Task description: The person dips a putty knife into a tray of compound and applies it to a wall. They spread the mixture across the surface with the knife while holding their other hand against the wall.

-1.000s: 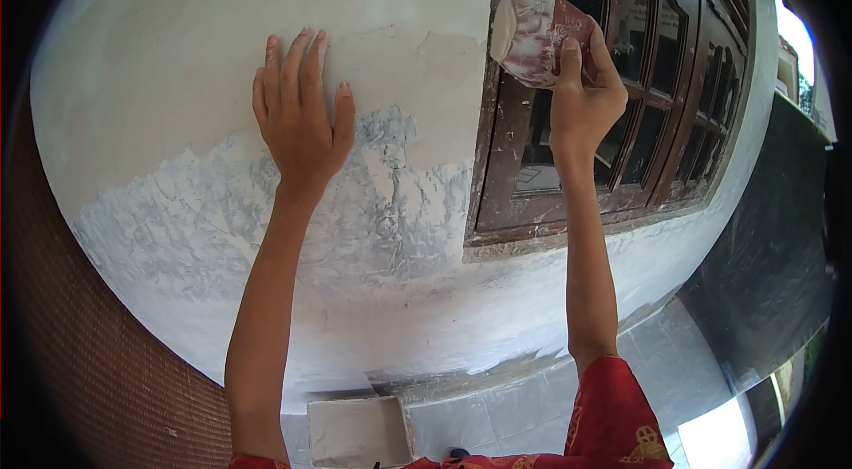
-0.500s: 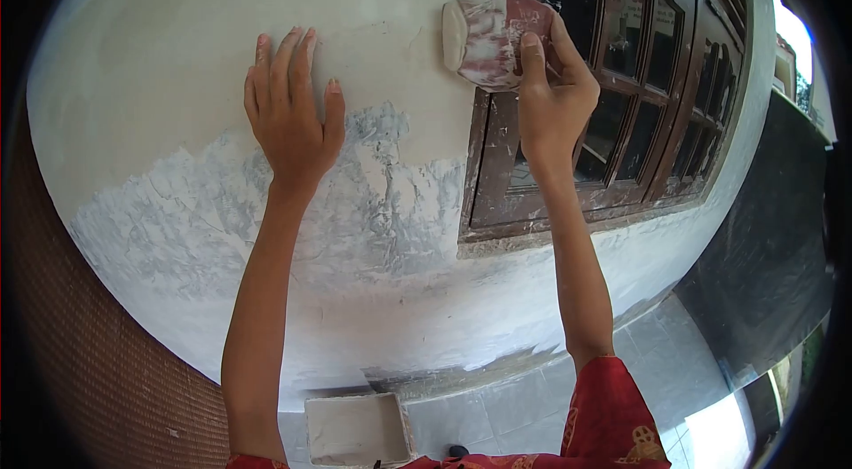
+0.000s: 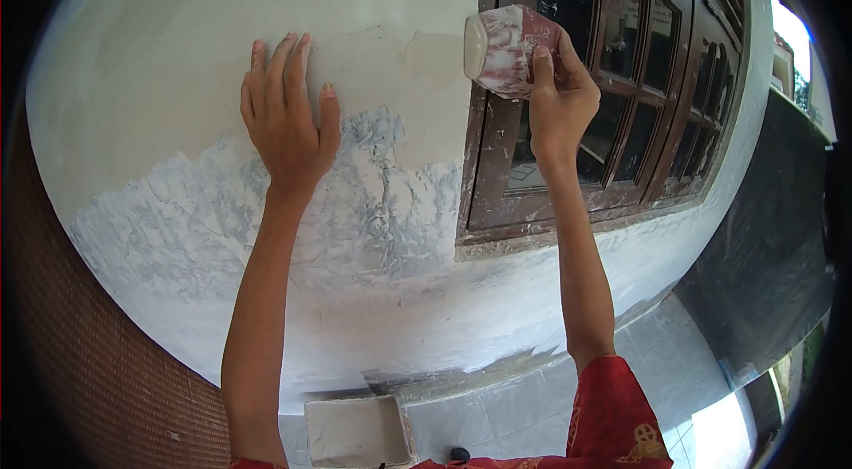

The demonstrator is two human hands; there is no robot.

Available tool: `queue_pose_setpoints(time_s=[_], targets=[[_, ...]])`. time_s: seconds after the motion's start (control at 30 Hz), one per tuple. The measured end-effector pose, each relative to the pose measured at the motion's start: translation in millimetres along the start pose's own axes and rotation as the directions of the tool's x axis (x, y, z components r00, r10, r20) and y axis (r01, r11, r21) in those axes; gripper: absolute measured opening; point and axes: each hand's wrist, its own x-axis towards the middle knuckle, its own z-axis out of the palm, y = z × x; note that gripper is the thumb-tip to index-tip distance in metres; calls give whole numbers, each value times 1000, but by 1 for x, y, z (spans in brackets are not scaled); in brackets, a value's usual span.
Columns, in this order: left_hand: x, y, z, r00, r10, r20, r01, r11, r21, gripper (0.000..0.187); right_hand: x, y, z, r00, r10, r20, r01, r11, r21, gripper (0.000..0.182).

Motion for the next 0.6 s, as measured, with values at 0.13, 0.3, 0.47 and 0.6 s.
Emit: queue_pose_setpoints(time_s=[0.13,0.3,0.47,0.6], targets=[[-1,-1,2,1000,12,-9,-12,1000,-16,46,5,-12,-8,998,6,-66,2,992,126,36],[-1,0,0,1000,-10,5,10,1000,1,46,-13,-29,32,983,-163,84,166,985,-35,37],[-1,-3,2,1000,-12,-7,12,1000,-14,46,0,-31,17,994,-85,-61,88,995,56,37],[-2,-1,1,1000,-18,-4,18,1000,-13,46,-22,-42,38,979,-195,53,195,981,-7,37]])
